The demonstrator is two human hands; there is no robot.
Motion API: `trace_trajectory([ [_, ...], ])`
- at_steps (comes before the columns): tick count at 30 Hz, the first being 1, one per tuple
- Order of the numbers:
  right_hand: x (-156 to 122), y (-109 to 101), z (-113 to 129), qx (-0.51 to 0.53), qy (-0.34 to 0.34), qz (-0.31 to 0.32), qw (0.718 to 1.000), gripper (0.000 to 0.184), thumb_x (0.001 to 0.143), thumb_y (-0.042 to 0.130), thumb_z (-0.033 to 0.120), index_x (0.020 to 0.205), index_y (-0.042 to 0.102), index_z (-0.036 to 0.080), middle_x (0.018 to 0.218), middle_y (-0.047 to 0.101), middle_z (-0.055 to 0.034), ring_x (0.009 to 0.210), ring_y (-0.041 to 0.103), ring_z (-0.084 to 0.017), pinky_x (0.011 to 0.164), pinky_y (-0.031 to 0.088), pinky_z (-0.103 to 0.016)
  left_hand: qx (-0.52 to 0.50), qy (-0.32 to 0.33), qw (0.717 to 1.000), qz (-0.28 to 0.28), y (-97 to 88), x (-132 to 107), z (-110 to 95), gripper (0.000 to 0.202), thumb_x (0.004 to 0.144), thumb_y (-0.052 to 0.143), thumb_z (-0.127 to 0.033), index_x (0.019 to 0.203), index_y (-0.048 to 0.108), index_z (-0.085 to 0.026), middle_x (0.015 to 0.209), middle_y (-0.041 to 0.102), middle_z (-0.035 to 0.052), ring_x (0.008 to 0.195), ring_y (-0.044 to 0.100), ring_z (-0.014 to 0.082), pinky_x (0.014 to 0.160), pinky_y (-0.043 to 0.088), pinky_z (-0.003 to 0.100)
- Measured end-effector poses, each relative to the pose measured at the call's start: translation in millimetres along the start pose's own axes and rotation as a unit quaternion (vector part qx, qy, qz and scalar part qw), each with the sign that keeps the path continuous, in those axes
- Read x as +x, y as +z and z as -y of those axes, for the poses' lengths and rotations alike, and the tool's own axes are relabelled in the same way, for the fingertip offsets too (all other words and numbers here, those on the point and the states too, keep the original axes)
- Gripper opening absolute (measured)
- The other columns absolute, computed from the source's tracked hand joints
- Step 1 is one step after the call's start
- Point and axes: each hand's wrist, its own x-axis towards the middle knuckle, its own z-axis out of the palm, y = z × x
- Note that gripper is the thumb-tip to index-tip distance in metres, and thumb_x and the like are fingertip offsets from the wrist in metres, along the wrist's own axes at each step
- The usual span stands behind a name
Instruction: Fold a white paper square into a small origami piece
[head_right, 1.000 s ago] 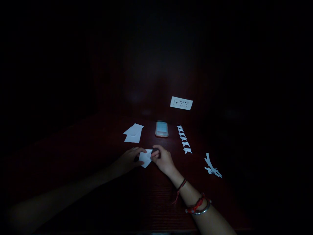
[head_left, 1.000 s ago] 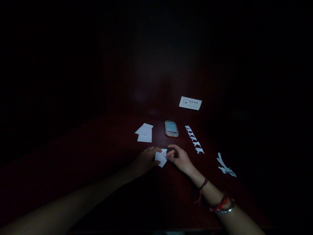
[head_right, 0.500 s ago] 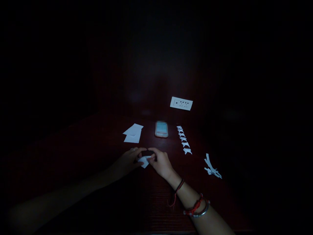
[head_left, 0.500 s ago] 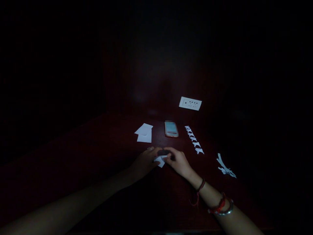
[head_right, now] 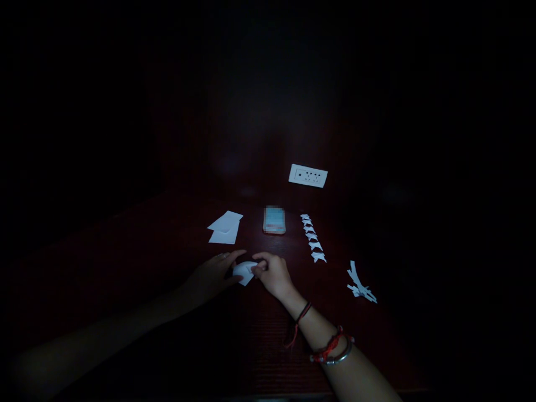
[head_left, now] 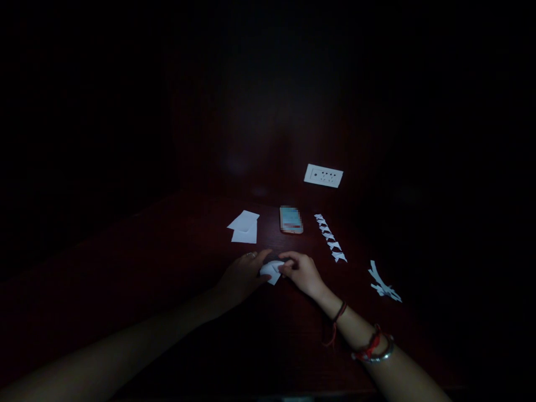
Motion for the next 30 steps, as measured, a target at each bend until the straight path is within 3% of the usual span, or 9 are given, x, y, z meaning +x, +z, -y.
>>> trace_trajectory([
  [7, 1.2, -0.2, -1.8, 0.011, 0.022, 0.008, 1.000, 0.025, 0.065, 0.053, 0.022, 0.088, 0.057, 0.014, 0.055, 0.058, 0.0011, 0.049, 0.049, -0.009, 0.050, 0.039, -0.019, -0.008, 0.016, 1.000, 0.011, -2.6, 1.0, -3.4, 0.050, 0.072, 0.049, -0.024, 0.119, 0.030, -0.024, 0.104, 0.048, 0.0037, 0.093, 0.044, 0.0211, 0.076, 0.035, 0.032],
  [16, 1.6, -0.2, -1.2, 0.011, 0.033, 0.009, 0.999, 0.025, 0.065, 0.053, 0.020, 0.088, 0.058, 0.014, 0.055, 0.057, 0.0010, 0.048, 0.048, -0.008, 0.051, 0.039, -0.019, -0.025, 0.003, 0.999, 0.029, -5.6, 0.6, -11.5, 0.048, 0.073, 0.045, -0.017, 0.118, 0.032, -0.025, 0.084, 0.052, 0.0005, 0.080, 0.048, 0.0171, 0.067, 0.037, 0.027],
  [30, -2.6, -3.9, 9.0, -0.053, -0.020, 0.020, 0.998, 0.020, 0.069, 0.047, 0.020, 0.080, 0.062, 0.016, 0.056, 0.055, 0.0019, 0.050, 0.045, -0.007, 0.051, 0.036, -0.017, -0.068, 0.026, 0.997, 0.021, -3.0, 4.8, -2.3, 0.039, 0.071, 0.047, -0.020, 0.110, 0.040, -0.023, 0.094, 0.052, 0.0012, 0.085, 0.048, 0.0168, 0.073, 0.037, 0.028],
])
